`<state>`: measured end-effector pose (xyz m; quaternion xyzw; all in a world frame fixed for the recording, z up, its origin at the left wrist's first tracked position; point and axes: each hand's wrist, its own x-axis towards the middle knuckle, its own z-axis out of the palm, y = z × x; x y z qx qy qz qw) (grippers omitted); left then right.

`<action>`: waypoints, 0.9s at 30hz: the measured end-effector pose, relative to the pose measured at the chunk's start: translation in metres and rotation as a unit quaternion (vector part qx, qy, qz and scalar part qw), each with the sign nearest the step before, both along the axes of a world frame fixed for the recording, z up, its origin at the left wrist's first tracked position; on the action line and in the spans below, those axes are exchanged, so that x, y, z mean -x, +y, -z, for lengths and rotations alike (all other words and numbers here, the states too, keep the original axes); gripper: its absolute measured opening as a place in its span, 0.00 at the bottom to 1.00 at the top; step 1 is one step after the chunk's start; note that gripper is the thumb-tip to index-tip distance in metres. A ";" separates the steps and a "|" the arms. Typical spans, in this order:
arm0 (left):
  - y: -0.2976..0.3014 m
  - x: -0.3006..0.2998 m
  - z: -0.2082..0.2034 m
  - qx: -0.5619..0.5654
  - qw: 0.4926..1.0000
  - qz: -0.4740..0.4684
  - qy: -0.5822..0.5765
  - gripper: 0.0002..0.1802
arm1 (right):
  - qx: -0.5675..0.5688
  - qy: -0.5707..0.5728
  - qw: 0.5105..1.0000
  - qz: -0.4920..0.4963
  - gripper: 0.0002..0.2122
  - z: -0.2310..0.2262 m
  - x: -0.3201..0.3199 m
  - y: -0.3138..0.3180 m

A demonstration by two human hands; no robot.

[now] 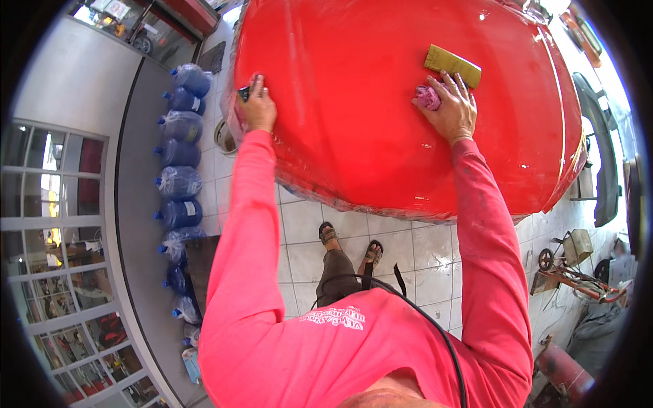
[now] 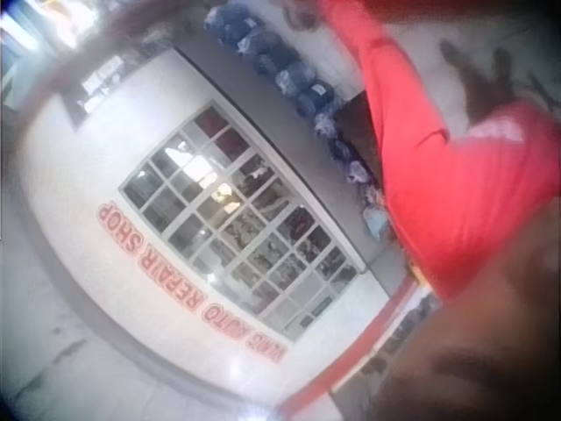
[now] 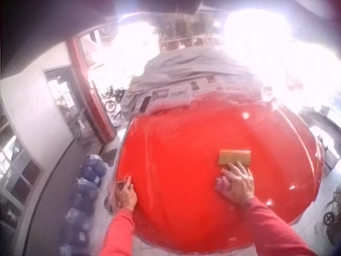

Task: The person uses a small black sponge and a purple cloth to rub and wipe the surface of a red car hood. The person repeatedly applies the sponge in circular and linear motions, then wipes the area with the cloth. The person occasionally pauses to reposition the tools and continues the polishing process.

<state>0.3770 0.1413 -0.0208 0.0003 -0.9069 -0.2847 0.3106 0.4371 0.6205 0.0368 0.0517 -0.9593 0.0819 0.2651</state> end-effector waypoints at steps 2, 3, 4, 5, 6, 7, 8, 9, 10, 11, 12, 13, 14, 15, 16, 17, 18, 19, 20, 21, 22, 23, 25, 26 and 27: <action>0.085 -0.045 0.019 -0.018 0.999 0.037 -0.010 0.26 | -0.013 -0.018 0.999 0.028 0.33 0.007 -0.003 0.022; 0.123 -0.083 0.029 -0.063 0.996 0.050 -0.032 0.26 | -0.014 -0.023 0.999 0.039 0.33 0.008 -0.004 0.031; 0.144 -0.123 0.037 0.059 0.994 0.081 -0.036 0.26 | -0.012 -0.022 0.999 0.045 0.33 0.008 -0.005 0.034; 0.168 -0.166 0.052 -0.049 0.992 0.114 -0.024 0.26 | -0.008 -0.020 0.999 0.044 0.33 0.007 -0.005 0.031; 0.182 -0.193 0.056 -0.091 0.988 0.117 -0.048 0.26 | -0.009 -0.020 0.999 0.050 0.33 0.008 -0.006 0.033; 0.169 -0.184 0.052 -0.043 0.988 0.142 -0.046 0.25 | -0.003 -0.023 0.998 0.052 0.33 0.007 -0.006 0.030; 0.146 -0.173 0.048 0.003 0.985 0.166 -0.049 0.24 | -0.004 -0.024 0.998 0.049 0.33 0.008 -0.009 0.033; 0.130 -0.147 0.035 0.047 0.985 0.159 -0.041 0.23 | -0.006 -0.024 0.999 0.047 0.33 0.009 -0.009 0.035; 0.112 -0.109 0.020 0.094 0.984 0.149 -0.029 0.21 | -0.005 -0.020 0.999 0.042 0.33 0.008 -0.006 0.034; 0.084 -0.073 0.010 0.052 0.989 0.137 -0.031 0.21 | 0.003 -0.015 0.999 0.031 0.33 0.008 -0.006 0.025; 0.057 -0.040 0.000 0.009 0.992 0.123 -0.031 0.21 | 0.010 -0.008 1.000 0.017 0.33 0.005 -0.004 0.016; 0.035 -0.017 -0.010 -0.026 0.993 0.101 -0.055 0.21 | 0.016 -0.001 1.000 0.003 0.33 0.004 -0.002 0.008; 0.034 -0.001 -0.015 -0.067 0.990 0.091 -0.080 0.22 | 0.015 0.008 1.000 0.004 0.33 0.004 -0.001 0.011; 0.041 -0.006 -0.007 -0.068 0.993 0.082 -0.051 0.22 | 0.016 0.017 1.000 0.001 0.33 0.005 0.001 0.011; 0.062 -0.022 0.009 -0.069 0.994 0.075 -0.027 0.22 | 0.017 0.021 1.000 0.001 0.33 0.009 0.000 0.014; 0.088 -0.037 0.015 -0.066 0.995 0.071 0.003 0.22 | 0.013 0.011 1.000 0.010 0.33 0.007 -0.001 0.018; 0.132 -0.071 0.017 -0.055 0.995 0.078 -0.039 0.23 | 0.007 0.000 0.999 0.033 0.33 0.008 -0.004 0.031; 0.145 -0.106 0.033 -0.005 0.994 0.104 -0.036 0.23 | 0.011 -0.009 0.999 0.037 0.33 0.005 -0.006 0.028; 0.164 -0.148 0.046 -0.058 0.989 0.126 -0.045 0.24 | 0.018 -0.006 0.999 0.038 0.32 0.006 -0.007 0.030; 0.174 -0.171 0.052 -0.114 0.981 0.146 -0.055 0.24 | 0.022 -0.004 0.999 0.037 0.32 0.006 -0.007 0.031; 0.164 -0.161 0.048 -0.049 0.985 0.161 -0.048 0.24 | 0.023 -0.004 0.999 0.036 0.32 0.007 -0.008 0.032; 0.137 -0.143 0.040 0.015 0.984 0.173 -0.043 0.24 | 0.023 -0.007 0.999 0.038 0.32 0.009 -0.010 0.033; 0.087 -0.083 0.017 0.011 0.986 0.152 -0.061 0.23 | 0.021 -0.007 0.999 0.039 0.31 0.007 -0.009 0.032; 0.062 -0.045 0.003 -0.057 0.988 0.118 -0.087 0.23 | 0.025 0.002 0.999 0.031 0.31 0.007 -0.007 0.027; 0.028 -0.008 -0.013 -0.075 0.990 0.091 -0.078 0.22 | 0.031 0.013 0.999 0.014 0.31 0.006 -0.003 0.019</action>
